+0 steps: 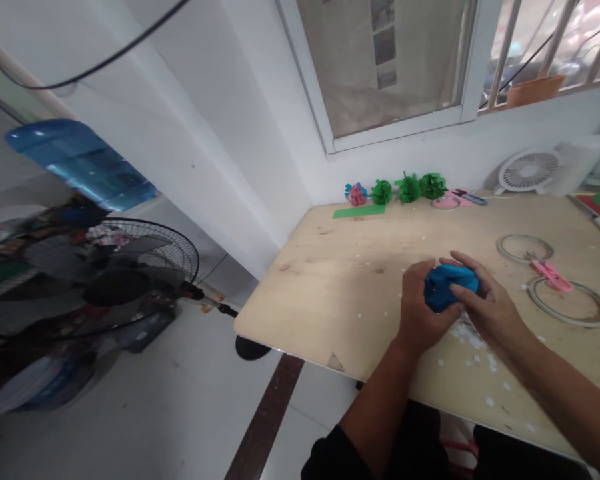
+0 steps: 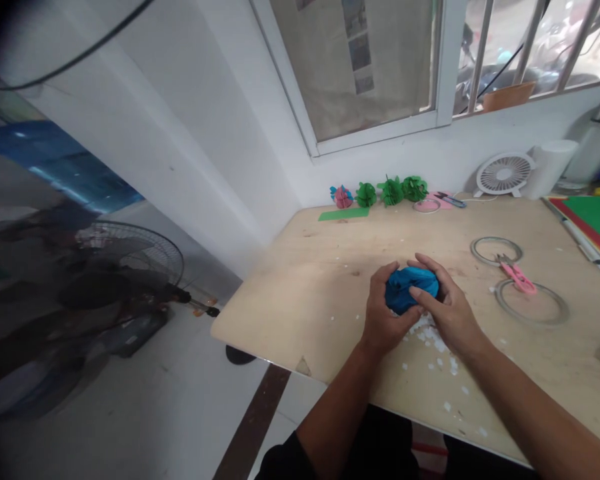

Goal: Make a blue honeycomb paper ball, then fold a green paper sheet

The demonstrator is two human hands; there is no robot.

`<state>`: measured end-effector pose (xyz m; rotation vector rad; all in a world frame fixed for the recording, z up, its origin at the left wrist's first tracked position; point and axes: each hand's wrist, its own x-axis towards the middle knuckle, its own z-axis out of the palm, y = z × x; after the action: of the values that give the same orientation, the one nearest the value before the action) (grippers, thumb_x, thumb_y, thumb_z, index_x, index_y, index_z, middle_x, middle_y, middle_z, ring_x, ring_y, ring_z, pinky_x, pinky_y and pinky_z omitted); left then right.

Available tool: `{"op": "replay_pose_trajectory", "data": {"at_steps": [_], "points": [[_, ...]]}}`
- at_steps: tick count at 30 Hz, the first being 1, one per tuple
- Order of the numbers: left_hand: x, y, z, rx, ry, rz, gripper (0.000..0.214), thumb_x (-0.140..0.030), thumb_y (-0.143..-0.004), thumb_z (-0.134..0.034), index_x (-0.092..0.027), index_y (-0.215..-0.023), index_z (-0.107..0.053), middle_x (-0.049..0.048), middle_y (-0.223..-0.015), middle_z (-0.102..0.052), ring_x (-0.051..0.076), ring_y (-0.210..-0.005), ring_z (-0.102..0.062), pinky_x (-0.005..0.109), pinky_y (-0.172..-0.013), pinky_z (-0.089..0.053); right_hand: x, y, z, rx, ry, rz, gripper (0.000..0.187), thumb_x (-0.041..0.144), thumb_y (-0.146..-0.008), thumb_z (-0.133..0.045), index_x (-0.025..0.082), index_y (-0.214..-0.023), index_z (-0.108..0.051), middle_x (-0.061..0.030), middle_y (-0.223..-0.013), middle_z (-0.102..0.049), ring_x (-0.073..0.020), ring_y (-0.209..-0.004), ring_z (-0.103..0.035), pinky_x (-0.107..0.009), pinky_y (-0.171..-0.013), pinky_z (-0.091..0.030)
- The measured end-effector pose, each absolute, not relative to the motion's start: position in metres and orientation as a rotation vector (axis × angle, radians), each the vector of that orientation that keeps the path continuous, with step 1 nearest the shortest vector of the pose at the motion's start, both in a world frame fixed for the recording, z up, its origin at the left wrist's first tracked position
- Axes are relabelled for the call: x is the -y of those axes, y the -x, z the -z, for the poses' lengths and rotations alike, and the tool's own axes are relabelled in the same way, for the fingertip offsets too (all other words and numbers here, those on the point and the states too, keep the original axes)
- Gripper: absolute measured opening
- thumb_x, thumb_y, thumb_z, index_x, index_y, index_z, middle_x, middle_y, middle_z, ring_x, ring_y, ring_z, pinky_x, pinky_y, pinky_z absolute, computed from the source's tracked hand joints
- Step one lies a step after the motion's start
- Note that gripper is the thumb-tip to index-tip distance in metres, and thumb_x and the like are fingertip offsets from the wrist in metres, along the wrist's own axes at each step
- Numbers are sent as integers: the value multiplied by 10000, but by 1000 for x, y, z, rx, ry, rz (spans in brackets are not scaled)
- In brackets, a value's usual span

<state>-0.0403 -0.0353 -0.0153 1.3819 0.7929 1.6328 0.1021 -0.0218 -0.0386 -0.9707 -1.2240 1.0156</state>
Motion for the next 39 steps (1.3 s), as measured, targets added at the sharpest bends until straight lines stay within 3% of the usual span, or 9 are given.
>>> {"op": "replay_pose_trajectory", "data": {"at_steps": [9, 15, 32, 39], "points": [[27, 41, 30, -920, -1691, -1581, 726, -405, -731, -810, -252, -1362, -485, 122, -1364, -546, 302, -1256, -533, 525, -1088, -422, 27, -96, 22, 1020, 1010, -1189, 652, 430, -737, -813, 355, -1336, -569, -69, -1430, -576, -288, -1256, -584, -446, -1042, -507], [27, 43, 29, -952, -1619, -1540, 669, -394, -770, -777, -244, -1354, -488, 121, -1368, -534, 290, -1270, -527, 495, -1095, -421, 27, -94, 15, 909, 1014, -1229, 706, 429, -636, -872, 352, -1282, -596, -63, -1412, -585, -308, -1288, -552, -497, -1106, -437], [19, 47, 33, -836, -1740, -1537, 570, -399, -779, -771, -245, -1291, -574, 122, -1378, -531, 303, -1306, -510, 535, -1122, -404, 26, -101, 18, 1144, 1066, -1040, 648, 399, -692, -838, 309, -1292, -609, -78, -1380, -612, -309, -1274, -564, -482, -1084, -461], [22, 48, 28, -831, -1734, -1542, 452, -327, -832, -702, -233, -1256, -577, 119, -1377, -542, 294, -1300, -513, 517, -1109, -412, 27, -102, 16, 1184, 1120, -1004, 624, 423, -705, -821, 305, -1283, -617, -73, -1389, -606, -316, -1267, -565, -458, -1032, -508]]}}
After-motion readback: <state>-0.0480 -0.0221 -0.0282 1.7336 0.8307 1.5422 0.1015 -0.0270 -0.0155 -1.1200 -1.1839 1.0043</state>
